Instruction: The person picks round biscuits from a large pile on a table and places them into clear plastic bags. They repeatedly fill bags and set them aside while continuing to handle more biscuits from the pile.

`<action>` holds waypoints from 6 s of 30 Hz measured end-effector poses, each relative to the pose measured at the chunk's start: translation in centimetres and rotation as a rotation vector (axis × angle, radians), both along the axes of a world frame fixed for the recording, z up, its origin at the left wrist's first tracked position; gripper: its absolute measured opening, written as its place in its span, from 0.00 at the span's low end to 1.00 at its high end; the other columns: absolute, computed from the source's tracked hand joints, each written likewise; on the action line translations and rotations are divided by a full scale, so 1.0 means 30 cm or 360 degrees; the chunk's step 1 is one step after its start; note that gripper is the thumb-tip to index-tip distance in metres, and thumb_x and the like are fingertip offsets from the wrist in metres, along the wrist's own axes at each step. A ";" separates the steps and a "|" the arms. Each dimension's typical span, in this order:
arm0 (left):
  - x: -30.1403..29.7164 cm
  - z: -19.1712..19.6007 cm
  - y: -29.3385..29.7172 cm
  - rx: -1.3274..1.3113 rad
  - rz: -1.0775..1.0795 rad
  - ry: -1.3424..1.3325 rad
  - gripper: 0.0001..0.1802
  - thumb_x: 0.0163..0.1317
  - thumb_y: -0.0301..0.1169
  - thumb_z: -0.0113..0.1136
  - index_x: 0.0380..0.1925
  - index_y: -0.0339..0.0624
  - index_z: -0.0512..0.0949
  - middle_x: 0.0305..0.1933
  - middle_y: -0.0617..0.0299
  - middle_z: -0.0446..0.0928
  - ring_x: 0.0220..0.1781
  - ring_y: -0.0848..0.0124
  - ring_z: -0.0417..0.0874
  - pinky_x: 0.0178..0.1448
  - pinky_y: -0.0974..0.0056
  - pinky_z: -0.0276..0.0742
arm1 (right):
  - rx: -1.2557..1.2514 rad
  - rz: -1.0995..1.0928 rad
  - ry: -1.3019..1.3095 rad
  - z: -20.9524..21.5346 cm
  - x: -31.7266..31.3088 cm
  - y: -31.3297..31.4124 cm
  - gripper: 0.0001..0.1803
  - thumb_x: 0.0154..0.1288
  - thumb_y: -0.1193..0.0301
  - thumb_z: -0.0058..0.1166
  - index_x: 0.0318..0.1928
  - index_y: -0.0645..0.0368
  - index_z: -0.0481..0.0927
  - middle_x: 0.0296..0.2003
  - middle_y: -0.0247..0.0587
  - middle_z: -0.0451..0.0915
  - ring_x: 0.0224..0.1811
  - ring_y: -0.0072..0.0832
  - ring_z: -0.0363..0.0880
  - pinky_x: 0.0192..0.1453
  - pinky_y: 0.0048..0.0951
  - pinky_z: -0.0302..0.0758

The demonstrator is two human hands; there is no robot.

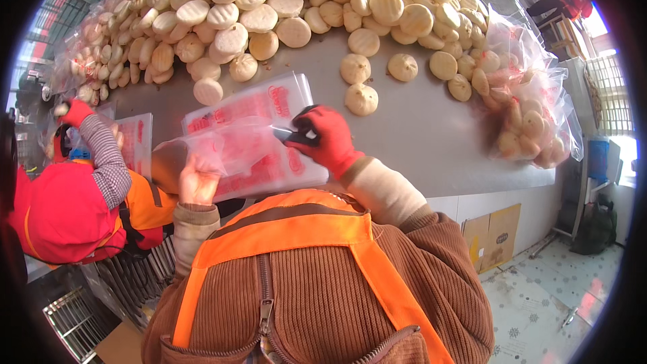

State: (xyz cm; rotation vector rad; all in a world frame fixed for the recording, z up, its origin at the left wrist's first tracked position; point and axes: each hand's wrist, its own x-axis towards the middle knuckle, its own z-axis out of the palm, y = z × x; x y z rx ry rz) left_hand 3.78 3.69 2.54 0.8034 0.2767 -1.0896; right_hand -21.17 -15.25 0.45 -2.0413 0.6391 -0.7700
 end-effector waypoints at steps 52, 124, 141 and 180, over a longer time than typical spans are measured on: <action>-0.257 -0.036 -0.271 -0.0233 -0.0494 -0.0550 0.10 0.74 0.39 0.48 0.34 0.52 0.74 0.20 0.72 0.61 0.22 0.78 0.62 0.24 0.71 0.57 | 0.0350 -0.0656 -0.0074 -0.054 -0.029 -0.034 0.54 0.48 0.53 0.73 0.71 0.58 0.57 0.61 0.59 0.66 0.61 0.53 0.69 0.64 0.47 0.68; -0.013 -0.021 -0.115 0.0350 -0.0235 -0.1237 0.13 0.69 0.32 0.52 0.41 0.34 0.82 0.75 0.52 0.55 0.66 0.68 0.66 0.76 0.55 0.42 | -0.0756 -0.1434 0.0401 -0.170 -0.304 -0.492 0.36 0.66 0.62 0.58 0.70 0.57 0.62 0.71 0.54 0.58 0.74 0.48 0.54 0.76 0.46 0.50; -0.161 0.251 -0.137 0.0004 -0.0793 -0.0851 0.13 0.75 0.35 0.47 0.36 0.39 0.76 0.20 0.74 0.61 0.20 0.86 0.57 0.25 0.77 0.51 | -0.0454 -0.1017 0.0771 -0.290 -0.389 -0.187 0.42 0.47 0.49 0.71 0.62 0.50 0.72 0.63 0.55 0.67 0.65 0.54 0.65 0.67 0.47 0.66; -0.399 0.334 -0.172 -0.0163 -0.0689 -0.0849 0.11 0.75 0.37 0.46 0.38 0.43 0.72 0.22 0.71 0.64 0.19 0.81 0.62 0.21 0.74 0.58 | -0.0251 -0.1031 0.0597 -0.258 -0.543 -0.541 0.36 0.51 0.67 0.71 0.61 0.50 0.72 0.60 0.51 0.72 0.61 0.48 0.72 0.63 0.40 0.72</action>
